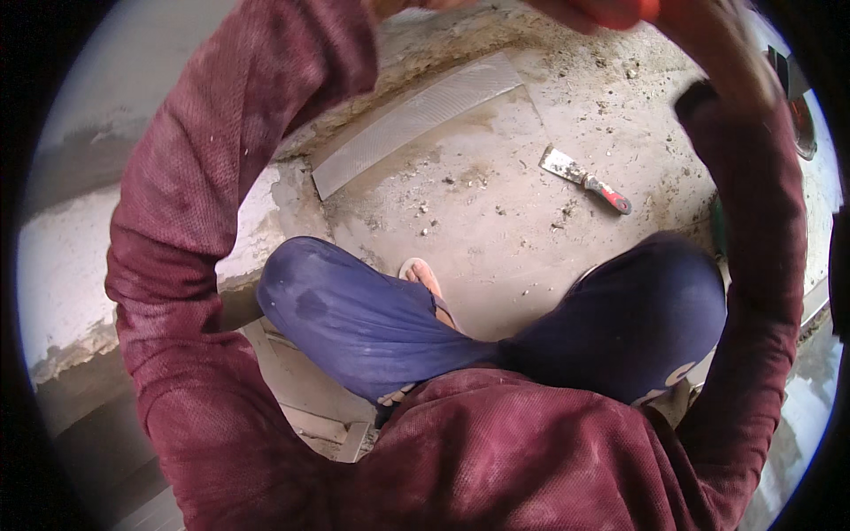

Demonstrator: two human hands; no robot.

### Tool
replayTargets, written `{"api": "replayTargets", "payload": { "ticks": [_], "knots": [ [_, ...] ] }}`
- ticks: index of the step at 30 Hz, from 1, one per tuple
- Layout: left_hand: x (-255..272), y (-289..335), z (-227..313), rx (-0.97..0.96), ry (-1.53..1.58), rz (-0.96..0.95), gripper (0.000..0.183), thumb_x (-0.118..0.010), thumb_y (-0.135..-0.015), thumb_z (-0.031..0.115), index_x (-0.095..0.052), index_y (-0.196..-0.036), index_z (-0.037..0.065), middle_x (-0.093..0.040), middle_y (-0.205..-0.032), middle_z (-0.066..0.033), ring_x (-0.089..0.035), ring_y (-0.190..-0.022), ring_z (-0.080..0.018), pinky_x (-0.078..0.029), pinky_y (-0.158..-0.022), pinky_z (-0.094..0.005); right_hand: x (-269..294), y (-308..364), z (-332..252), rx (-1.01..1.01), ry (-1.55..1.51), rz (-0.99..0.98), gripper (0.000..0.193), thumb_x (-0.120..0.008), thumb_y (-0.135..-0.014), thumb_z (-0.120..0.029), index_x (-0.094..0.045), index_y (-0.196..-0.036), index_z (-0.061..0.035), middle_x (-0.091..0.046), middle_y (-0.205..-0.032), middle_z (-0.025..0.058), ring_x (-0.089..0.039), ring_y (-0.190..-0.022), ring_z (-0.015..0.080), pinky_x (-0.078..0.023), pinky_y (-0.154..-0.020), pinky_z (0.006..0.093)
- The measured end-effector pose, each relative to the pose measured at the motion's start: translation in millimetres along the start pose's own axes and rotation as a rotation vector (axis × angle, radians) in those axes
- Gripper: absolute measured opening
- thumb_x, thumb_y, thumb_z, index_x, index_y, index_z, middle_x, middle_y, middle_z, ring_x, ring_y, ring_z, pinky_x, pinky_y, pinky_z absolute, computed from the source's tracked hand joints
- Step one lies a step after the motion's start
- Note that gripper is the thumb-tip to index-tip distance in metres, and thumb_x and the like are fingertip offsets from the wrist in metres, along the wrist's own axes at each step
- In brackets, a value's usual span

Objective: The person sits on the floor and uses a hammer and a red tile leveling clip to secure a floor tile. They then scoop cement from a bucket using a trowel and spread it onto the back of a second tile.

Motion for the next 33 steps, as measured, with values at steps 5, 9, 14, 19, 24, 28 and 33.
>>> {"api": "replayTargets", "payload": {
  "ticks": [5, 9, 14, 19, 24, 28, 33],
  "knots": [
    [-37.4, 75.6, -39.5, 0.011, 0.652, 0.056, 0.066, -0.062, -0.096, 0.036, -0.037, -0.145, 0.001, -0.059, -0.119, -0.0122, -0.060, -0.111, -0.0233, -0.048, -0.102, -0.0449, -47.1, -5.4, -42.3, -0.047, -0.114, 0.011, 0.028, -0.072, -0.085, -0.022, -0.063, -0.104, -0.0026, -0.064, -0.100, 0.0163, -0.062, -0.089, 0.0266, -0.050, -0.080, 0.0360],
    [-107.3, 159.9, -94.9, 0.029, 1.163, 0.222, 0.068, -0.062, -0.096, 0.037, -0.035, -0.146, 0.000, -0.060, -0.118, -0.0119, -0.061, -0.109, -0.0226, -0.049, -0.102, -0.0445, -57.5, 123.2, 2.5, -0.297, -0.196, -0.055, 0.039, -0.065, -0.093, -0.018, -0.057, -0.127, -0.0024, -0.061, -0.124, 0.0200, -0.056, -0.118, 0.0316, -0.044, -0.100, 0.0387],
    [-239.6, 254.5, -169.4, 0.268, 1.497, 0.553, 0.059, -0.069, -0.090, 0.020, -0.041, -0.139, 0.001, -0.057, -0.112, -0.0071, -0.059, -0.103, -0.0176, -0.048, -0.097, -0.0371, -28.5, 362.5, -7.3, -0.964, -0.115, -0.800, 0.037, -0.056, -0.098, -0.015, -0.053, -0.131, 0.0011, -0.056, -0.128, 0.0173, -0.051, -0.122, 0.0275, -0.038, -0.104, 0.0387],
    [-308.5, 289.5, -232.2, 0.295, 1.685, 0.848, 0.056, -0.071, -0.090, 0.021, -0.045, -0.137, 0.006, -0.057, -0.117, -0.0063, -0.055, -0.114, -0.0188, -0.047, -0.098, -0.0393, -12.9, 481.2, -73.4, -1.421, -0.255, -0.906, 0.035, -0.057, -0.097, -0.017, -0.054, -0.127, 0.0000, -0.054, -0.118, 0.0141, -0.049, -0.111, 0.0240, -0.038, -0.095, 0.0359],
    [-316.4, 295.5, -263.9, 0.188, 1.858, 1.076, 0.045, -0.069, -0.093, 0.025, -0.052, -0.130, 0.008, -0.060, -0.116, -0.0069, -0.058, -0.110, -0.0202, -0.047, -0.097, -0.0435, -8.8, 489.8, -90.0, -1.507, -0.320, -0.865, 0.033, -0.058, -0.096, -0.018, -0.055, -0.123, -0.0011, -0.053, -0.108, 0.0109, -0.048, -0.100, 0.0205, -0.038, -0.086, 0.0330],
    [-317.7, 297.8, -271.5, 0.240, 1.966, 1.212, 0.044, -0.065, -0.096, 0.026, -0.052, -0.132, 0.004, -0.062, -0.117, -0.0090, -0.059, -0.111, -0.0220, -0.047, -0.100, -0.0438, 4.5, 478.1, -87.3, -1.557, -0.390, -0.771, 0.031, -0.059, -0.094, -0.020, -0.055, -0.120, -0.0021, -0.052, -0.100, 0.0083, -0.047, -0.091, 0.0177, -0.038, -0.079, 0.0307],
    [-318.2, 295.8, -277.4, 0.281, 1.918, 1.216, 0.033, -0.061, -0.098, 0.024, -0.055, -0.125, 0.007, -0.062, -0.114, -0.0072, -0.060, -0.106, -0.0200, -0.050, -0.095, -0.0417, 32.8, 424.9, -64.8, -1.567, -0.525, -0.522, 0.030, -0.061, -0.093, -0.021, -0.056, -0.116, -0.0032, -0.050, -0.090, 0.0051, -0.046, -0.080, 0.0142, -0.038, -0.071, 0.0278]
  ]
}}
Point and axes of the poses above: each hand's wrist, its own y-axis away from the middle knuckle, its own x-axis out of the back of the hand, z = x × y, the point moved 2 cm from there along -y, towards the middle knuckle
